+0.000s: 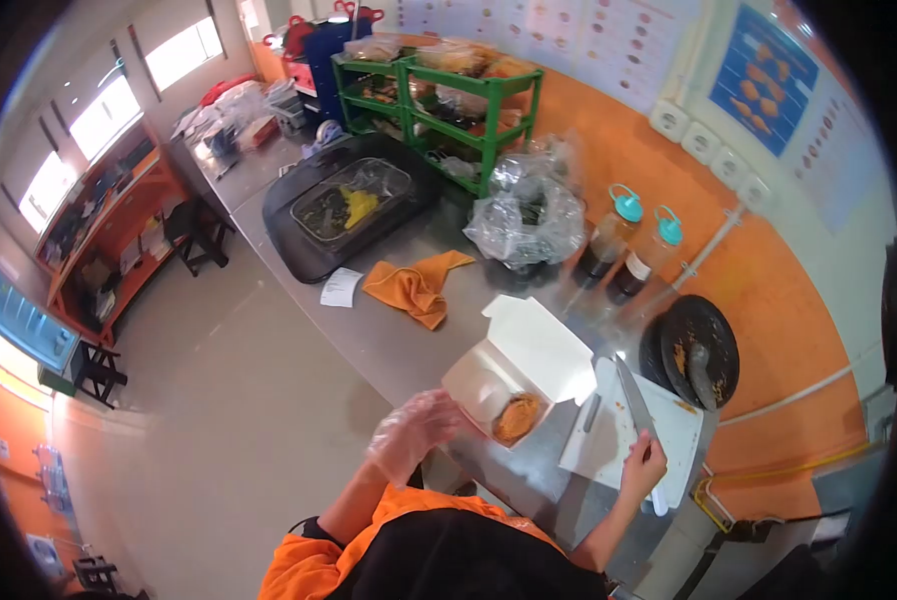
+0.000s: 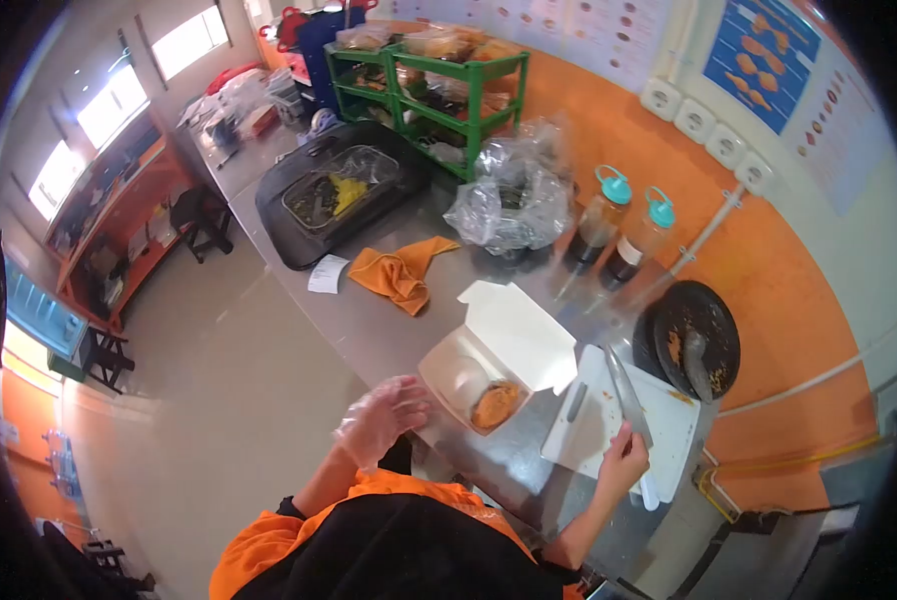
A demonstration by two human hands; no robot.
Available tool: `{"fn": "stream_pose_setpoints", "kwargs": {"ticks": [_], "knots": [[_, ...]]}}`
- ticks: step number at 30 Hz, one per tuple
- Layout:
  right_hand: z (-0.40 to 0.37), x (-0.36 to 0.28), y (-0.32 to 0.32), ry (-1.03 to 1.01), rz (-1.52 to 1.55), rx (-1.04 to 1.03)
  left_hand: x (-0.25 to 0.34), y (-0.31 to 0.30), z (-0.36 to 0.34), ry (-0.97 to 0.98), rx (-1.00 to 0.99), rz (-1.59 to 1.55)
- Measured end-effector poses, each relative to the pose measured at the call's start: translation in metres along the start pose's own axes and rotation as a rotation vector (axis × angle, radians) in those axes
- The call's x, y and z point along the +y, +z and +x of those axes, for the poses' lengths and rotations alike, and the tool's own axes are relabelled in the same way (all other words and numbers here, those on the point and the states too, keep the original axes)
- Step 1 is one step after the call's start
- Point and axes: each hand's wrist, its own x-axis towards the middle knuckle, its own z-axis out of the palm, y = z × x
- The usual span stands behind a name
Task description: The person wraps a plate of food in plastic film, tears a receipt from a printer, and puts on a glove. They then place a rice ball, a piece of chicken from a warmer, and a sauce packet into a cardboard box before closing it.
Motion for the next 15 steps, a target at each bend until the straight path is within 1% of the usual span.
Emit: {"fn": "stream_pose_setpoints", "kwargs": {"ticks": [1, 2, 3, 5, 6, 7, 8, 9, 11, 12, 13, 14, 15], "knots": [[0.008, -0.018, 0.013, -0.036, 0.176, -0.037, 0.002, -0.019, -0.001, 0.076, -0.036, -0.216], [0.014, -0.041, 0.028, -0.162, 0.22, -0.085, 0.01, -0.024, -0.005, 0.137, 0.03, -0.299], [0.019, -0.067, 0.044, -0.288, 0.259, -0.125, 0.02, -0.032, -0.008, 0.138, 0.015, -0.307], [0.032, -0.133, 0.071, -0.357, 0.335, -0.258, 0.04, -0.054, -0.007, 0.254, 0.028, -0.586], [0.042, -0.165, 0.086, -0.474, 0.308, -0.288, 0.05, -0.066, -0.004, 0.236, 0.0, -0.583], [0.055, -0.196, 0.101, -0.588, 0.275, -0.317, 0.059, -0.079, 0.0, 0.254, 0.031, -0.581], [0.074, -0.219, 0.123, -0.625, 0.325, -0.424, 0.068, -0.091, 0.005, 0.271, 0.064, -0.58], [0.097, -0.235, 0.151, -0.663, 0.374, -0.531, 0.079, -0.105, 0.013, 0.249, 0.034, -0.579], [0.153, -0.249, 0.223, -0.622, 0.377, -0.638, 0.107, -0.131, 0.029, 0.272, 0.052, -0.544], [0.181, -0.251, 0.259, -0.577, 0.187, -0.609, 0.122, -0.146, 0.04, 0.26, 0.082, -0.55], [0.206, -0.25, 0.291, -0.531, -0.001, -0.581, 0.14, -0.156, 0.049, 0.251, 0.065, -0.559], [0.223, -0.241, 0.319, -0.537, -0.014, -0.57, 0.159, -0.163, 0.054, 0.284, 0.078, -0.507], [0.238, -0.229, 0.345, -0.686, -0.296, -0.331, 0.18, -0.171, 0.058, 0.323, 0.091, -0.452]]}}
